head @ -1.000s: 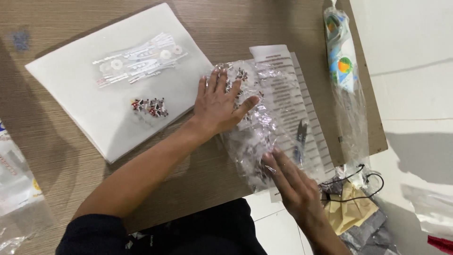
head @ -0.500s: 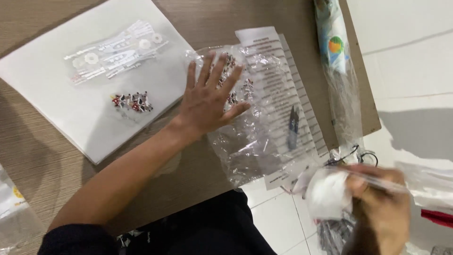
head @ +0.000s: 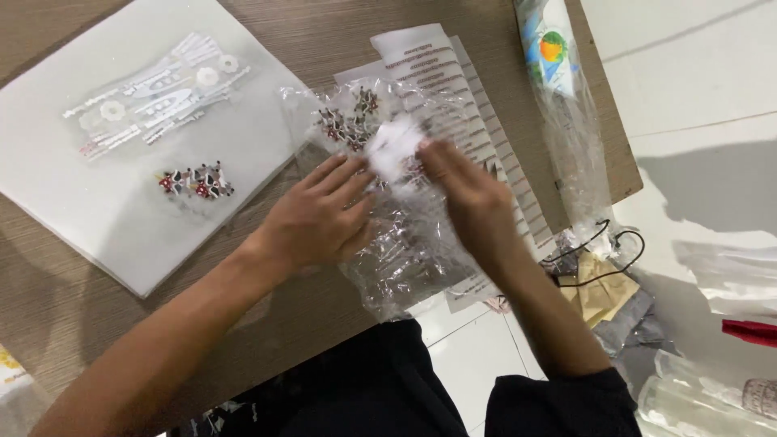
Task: Organizing and placing small decorative label packets into a plastic bag on a workstation using a small tool.
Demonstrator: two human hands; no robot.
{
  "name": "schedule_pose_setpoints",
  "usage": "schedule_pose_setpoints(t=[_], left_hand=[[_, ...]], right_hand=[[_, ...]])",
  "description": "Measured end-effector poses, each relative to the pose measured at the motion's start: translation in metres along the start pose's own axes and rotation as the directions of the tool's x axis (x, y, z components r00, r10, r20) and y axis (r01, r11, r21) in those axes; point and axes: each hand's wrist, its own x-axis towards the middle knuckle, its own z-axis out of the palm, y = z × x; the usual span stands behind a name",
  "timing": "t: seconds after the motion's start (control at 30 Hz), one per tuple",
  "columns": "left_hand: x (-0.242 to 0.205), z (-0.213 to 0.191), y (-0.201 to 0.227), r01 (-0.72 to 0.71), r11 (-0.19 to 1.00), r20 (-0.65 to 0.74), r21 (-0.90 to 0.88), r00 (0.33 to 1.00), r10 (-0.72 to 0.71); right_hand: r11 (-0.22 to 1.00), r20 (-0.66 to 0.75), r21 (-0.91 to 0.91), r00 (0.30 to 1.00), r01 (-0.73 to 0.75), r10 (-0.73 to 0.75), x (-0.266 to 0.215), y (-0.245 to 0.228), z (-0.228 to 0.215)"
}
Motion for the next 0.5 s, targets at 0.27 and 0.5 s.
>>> schedule_pose_setpoints(t=[0.27,0.5], left_hand=[[-0.016,-0.044,-0.023,0.162,0.987,-0.094,0.005,0.983,-0.16],[-0.014,-0.014,0.006,0.109,0.992,0.099,-0.056,0.99,-0.104]], right_hand=[[0.969,0.507,0.234,0.861,-0.084,-0.048,-0.03,0.007,0.014],[0.961,0.565,0.25,0.824,-0.117,-0.047,-0.04,0.017,0.008]])
